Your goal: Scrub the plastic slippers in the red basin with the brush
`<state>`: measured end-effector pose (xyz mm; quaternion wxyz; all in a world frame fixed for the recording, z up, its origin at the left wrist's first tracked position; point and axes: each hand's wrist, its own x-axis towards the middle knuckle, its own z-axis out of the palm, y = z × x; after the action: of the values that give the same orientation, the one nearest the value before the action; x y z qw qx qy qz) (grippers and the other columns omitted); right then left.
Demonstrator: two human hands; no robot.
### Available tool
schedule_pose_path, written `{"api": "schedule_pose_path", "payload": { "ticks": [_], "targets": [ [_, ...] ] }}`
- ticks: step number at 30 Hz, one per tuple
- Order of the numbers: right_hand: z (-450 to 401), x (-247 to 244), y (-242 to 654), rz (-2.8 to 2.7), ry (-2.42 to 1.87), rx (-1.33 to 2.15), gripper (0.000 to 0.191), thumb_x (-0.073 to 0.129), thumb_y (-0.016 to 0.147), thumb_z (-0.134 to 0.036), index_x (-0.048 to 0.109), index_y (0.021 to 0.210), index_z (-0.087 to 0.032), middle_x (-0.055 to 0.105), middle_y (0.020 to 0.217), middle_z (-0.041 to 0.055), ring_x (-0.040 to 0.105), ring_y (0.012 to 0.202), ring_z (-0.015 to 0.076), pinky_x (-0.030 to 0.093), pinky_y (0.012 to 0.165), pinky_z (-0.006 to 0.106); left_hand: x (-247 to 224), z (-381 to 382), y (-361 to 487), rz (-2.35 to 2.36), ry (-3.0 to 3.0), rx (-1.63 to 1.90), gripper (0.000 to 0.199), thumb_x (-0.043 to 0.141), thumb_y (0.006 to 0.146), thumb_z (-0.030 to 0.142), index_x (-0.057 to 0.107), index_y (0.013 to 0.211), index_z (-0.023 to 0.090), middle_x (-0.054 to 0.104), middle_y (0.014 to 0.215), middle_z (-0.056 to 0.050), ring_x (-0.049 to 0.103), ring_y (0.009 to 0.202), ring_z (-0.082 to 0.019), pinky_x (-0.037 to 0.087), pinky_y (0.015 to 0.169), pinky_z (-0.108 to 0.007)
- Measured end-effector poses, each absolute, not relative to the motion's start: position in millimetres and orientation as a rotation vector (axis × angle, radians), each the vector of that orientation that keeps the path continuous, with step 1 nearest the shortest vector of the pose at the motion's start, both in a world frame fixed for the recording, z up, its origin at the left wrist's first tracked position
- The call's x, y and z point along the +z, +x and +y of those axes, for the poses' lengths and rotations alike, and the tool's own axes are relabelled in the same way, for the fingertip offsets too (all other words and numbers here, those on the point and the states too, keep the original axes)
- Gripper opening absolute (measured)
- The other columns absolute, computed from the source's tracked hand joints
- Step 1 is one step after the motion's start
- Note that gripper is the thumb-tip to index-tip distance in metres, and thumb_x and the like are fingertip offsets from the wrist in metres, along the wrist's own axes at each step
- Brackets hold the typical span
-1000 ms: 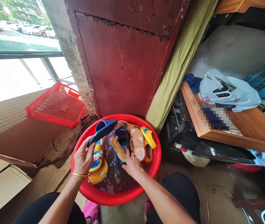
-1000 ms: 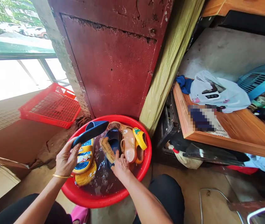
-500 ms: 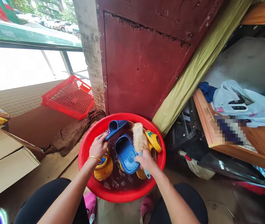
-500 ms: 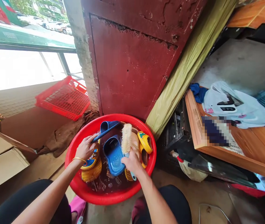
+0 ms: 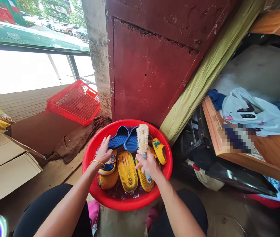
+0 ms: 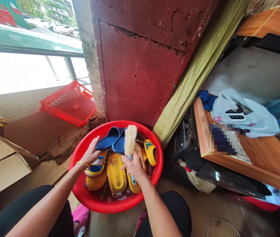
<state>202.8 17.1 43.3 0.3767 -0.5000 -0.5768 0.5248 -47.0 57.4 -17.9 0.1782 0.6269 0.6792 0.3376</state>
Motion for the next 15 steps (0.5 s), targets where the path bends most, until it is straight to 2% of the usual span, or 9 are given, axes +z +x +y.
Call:
{"api": "schedule_pose_path", "payload": {
  "ticks": [3,6,8,11,13,15],
  "targets": [
    [8.9,33.4,194.2,-1.725,-1.444,1.170,0.032,0.062,0.082,-0.036,0.058,0.108,-0.019,0.068,0.090,0.0037,0.069,0.062,0.0178,0.047,0.047,0.024,-10.7,44.2,-56.0,2.096,1.791,0.866,0.067,0.045,0.085,0.022,0.038,0.152,0.015,0.041,0.157,-0.018,0.039,0.146,-0.032,0.038,0.116,-0.047],
    [-4.4,20.3,194.1,-2.083,-1.608,0.931,0.037,0.064,0.080,-0.028,0.060,0.115,-0.019,0.072,0.099,0.0082,0.071,0.087,0.0251,0.053,0.074,0.034,-11.6,30.6,-68.7,2.222,1.843,0.688,0.059,0.043,0.092,0.036,0.042,0.148,0.021,0.054,0.145,-0.016,0.056,0.132,-0.032,0.045,0.109,-0.046],
    [-13.8,9.5,192.4,-2.299,-1.675,0.843,0.050,0.065,0.081,-0.027,0.056,0.129,-0.019,0.072,0.111,0.0128,0.068,0.104,0.0302,0.051,0.086,0.040,-20.1,26.6,-72.7,2.174,1.891,0.489,0.063,0.046,0.090,0.043,0.041,0.148,0.019,0.055,0.144,-0.017,0.058,0.129,-0.031,0.046,0.106,-0.044],
    [-25.1,-8.8,181.1,-2.436,-1.776,0.755,0.082,0.069,0.081,-0.039,0.036,0.152,-0.014,0.065,0.128,0.0224,0.064,0.115,0.0368,0.049,0.093,0.048,-37.7,27.6,-67.1,2.116,1.910,0.217,0.087,0.057,0.080,0.049,0.031,0.153,0.009,0.037,0.157,-0.026,0.047,0.139,-0.036,0.042,0.109,-0.045],
    [-30.2,-21.5,169.0,-2.510,-1.834,0.688,0.111,0.080,0.071,-0.049,0.022,0.158,-0.009,0.054,0.139,0.0309,0.062,0.117,0.0415,0.049,0.094,0.052,-47.1,29.9,-59.0,2.122,1.893,0.105,0.104,0.063,0.073,0.050,0.022,0.155,0.002,0.030,0.158,-0.031,0.042,0.142,-0.040,0.038,0.110,-0.048],
    [-32.7,-33.0,157.3,-2.588,-1.887,0.590,0.126,0.088,0.062,-0.048,0.017,0.159,-0.007,0.042,0.147,0.0372,0.065,0.112,0.0432,0.051,0.090,0.054,-52.7,30.8,-51.6,2.115,1.878,0.050,0.109,0.064,0.070,0.048,0.017,0.155,-0.002,0.036,0.154,-0.034,0.044,0.140,-0.043,0.037,0.110,-0.049]
  ]
}}
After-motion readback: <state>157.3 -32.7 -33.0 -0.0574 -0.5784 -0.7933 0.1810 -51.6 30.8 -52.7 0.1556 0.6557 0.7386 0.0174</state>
